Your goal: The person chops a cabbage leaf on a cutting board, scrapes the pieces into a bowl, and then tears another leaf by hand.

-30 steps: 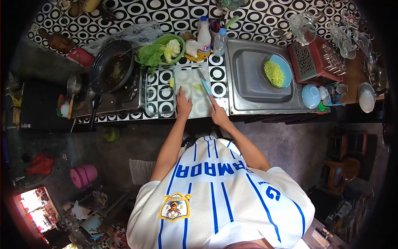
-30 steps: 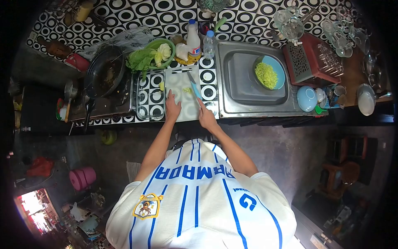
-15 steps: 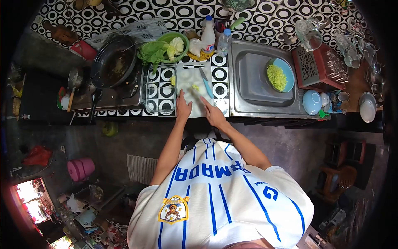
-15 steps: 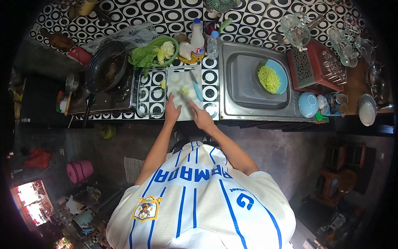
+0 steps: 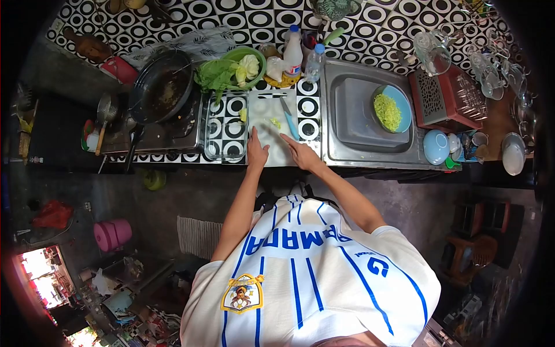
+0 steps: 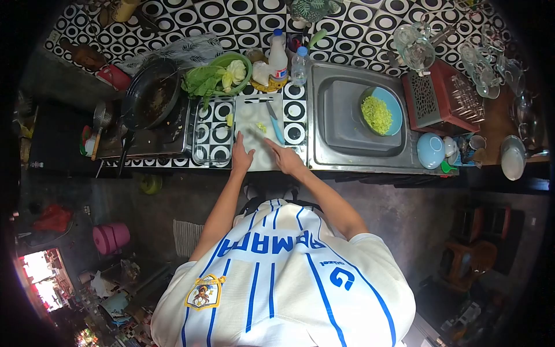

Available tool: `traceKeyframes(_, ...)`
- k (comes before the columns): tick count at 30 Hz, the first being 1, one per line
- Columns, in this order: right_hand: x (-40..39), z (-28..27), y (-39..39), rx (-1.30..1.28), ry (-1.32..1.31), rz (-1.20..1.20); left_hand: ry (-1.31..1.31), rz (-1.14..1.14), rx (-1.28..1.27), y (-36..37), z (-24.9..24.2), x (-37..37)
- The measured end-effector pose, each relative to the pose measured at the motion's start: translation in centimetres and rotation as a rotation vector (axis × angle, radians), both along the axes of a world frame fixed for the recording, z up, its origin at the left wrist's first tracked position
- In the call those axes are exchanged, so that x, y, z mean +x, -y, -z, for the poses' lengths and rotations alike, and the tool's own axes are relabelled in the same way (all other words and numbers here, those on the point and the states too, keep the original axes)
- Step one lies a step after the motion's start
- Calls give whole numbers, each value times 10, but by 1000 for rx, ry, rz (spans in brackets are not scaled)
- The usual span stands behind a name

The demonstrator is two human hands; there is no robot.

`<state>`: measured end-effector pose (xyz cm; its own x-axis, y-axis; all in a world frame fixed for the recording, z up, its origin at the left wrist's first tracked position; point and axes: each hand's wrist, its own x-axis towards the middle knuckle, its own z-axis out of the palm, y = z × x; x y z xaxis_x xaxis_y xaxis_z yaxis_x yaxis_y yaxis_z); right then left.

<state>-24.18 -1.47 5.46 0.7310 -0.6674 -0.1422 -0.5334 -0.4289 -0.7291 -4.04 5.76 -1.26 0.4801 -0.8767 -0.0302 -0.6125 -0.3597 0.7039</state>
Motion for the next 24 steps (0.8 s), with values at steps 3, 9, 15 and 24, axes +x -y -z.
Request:
traceKeyframes(3,-8,3,-7,39,-17,-19,29,-1,24,4,-2,1)
traceKeyframes(9,-23,19,-8,57,31,64,62,1,118,10,-7,1)
traceKeyframes(15,-22,15,-5,29,85,260,126,29,113,9,-5,-2)
traceKeyframes(24,-11,36,17,-174,190,311,78,35,-14,9,3,4)
